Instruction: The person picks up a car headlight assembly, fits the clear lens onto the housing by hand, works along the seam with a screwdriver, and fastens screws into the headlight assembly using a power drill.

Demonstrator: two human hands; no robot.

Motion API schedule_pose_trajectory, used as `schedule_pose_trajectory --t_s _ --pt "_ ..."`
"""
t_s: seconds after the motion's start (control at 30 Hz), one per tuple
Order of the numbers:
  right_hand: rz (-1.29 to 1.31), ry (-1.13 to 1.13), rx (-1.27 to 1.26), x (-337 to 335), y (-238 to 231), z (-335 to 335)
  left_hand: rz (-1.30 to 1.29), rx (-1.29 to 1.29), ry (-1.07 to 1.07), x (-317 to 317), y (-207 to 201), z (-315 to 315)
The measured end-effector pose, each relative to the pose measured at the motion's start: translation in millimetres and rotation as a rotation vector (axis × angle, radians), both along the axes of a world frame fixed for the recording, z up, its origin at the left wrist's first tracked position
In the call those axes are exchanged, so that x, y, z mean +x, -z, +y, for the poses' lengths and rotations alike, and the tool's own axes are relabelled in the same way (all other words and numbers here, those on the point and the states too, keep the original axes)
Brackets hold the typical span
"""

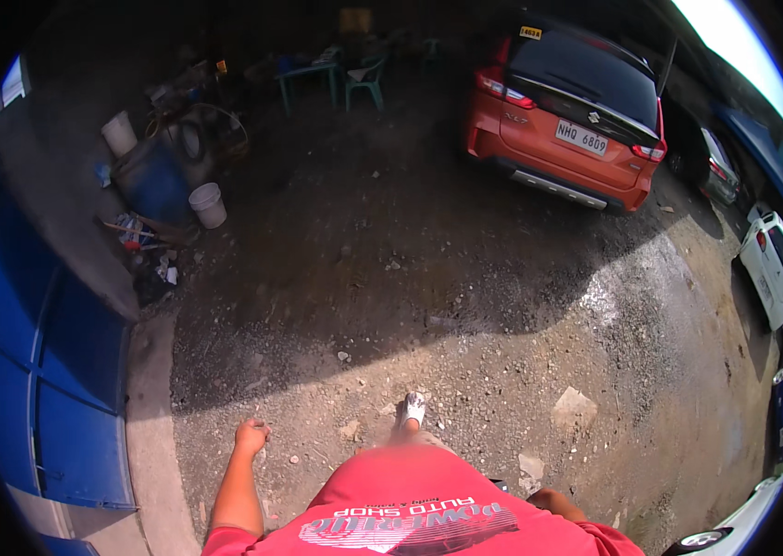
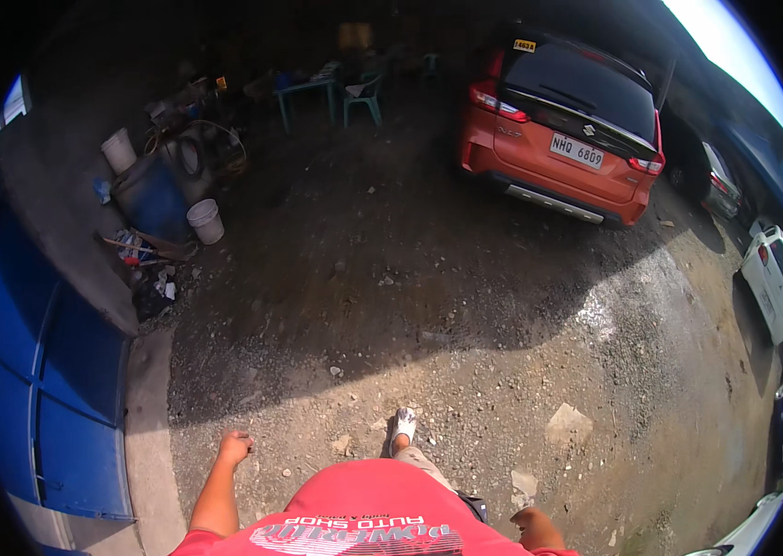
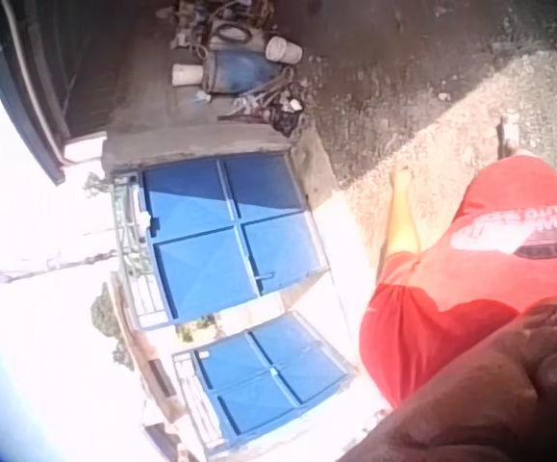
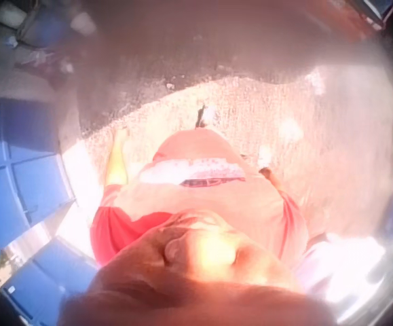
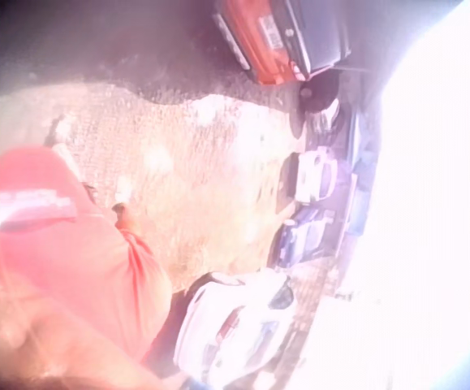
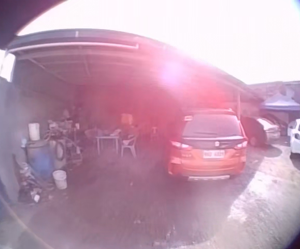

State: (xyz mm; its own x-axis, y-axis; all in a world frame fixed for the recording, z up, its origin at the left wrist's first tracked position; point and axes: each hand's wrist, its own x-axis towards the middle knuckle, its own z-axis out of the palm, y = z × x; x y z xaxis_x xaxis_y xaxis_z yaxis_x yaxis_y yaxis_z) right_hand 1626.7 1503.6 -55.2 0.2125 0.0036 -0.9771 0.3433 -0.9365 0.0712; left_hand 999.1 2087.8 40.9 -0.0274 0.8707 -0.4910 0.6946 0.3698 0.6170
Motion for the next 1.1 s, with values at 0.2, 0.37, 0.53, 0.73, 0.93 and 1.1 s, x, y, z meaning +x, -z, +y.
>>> schedule_pose_trajectory --t_s 0.2,0.37,0.53,0.73,0.93,1.1 --pt "-0.189 0.081 0.229 154.3 -3.5 298.3 0.455 -0.573 0.649 115.2 11.0 46.3" --pt "-0.397 -0.225 0.772 260.1 -106.7 604.8 0.013 -0.606 0.092 166.6 49.1 150.3" --pt "-0.328 -0.028 0.992 332.5 -152.6 832.8 0.183 -0.417 0.395 239.3 89.4 317.2" --pt "-0.327 -0.402 0.589 409.1 -77.5 880.0 0.169 -0.588 0.071 382.5 73.6 581.5" --pt "-0.196 0.401 0.264 461.2 -89.2 917.8 0.339 -0.151 0.312 463.2 26.2 879.6" --pt "-0.136 0.503 0.033 535.0 -61.3 976.7 -0.036 -0.043 0.069 582.3 8.3 1053.4"
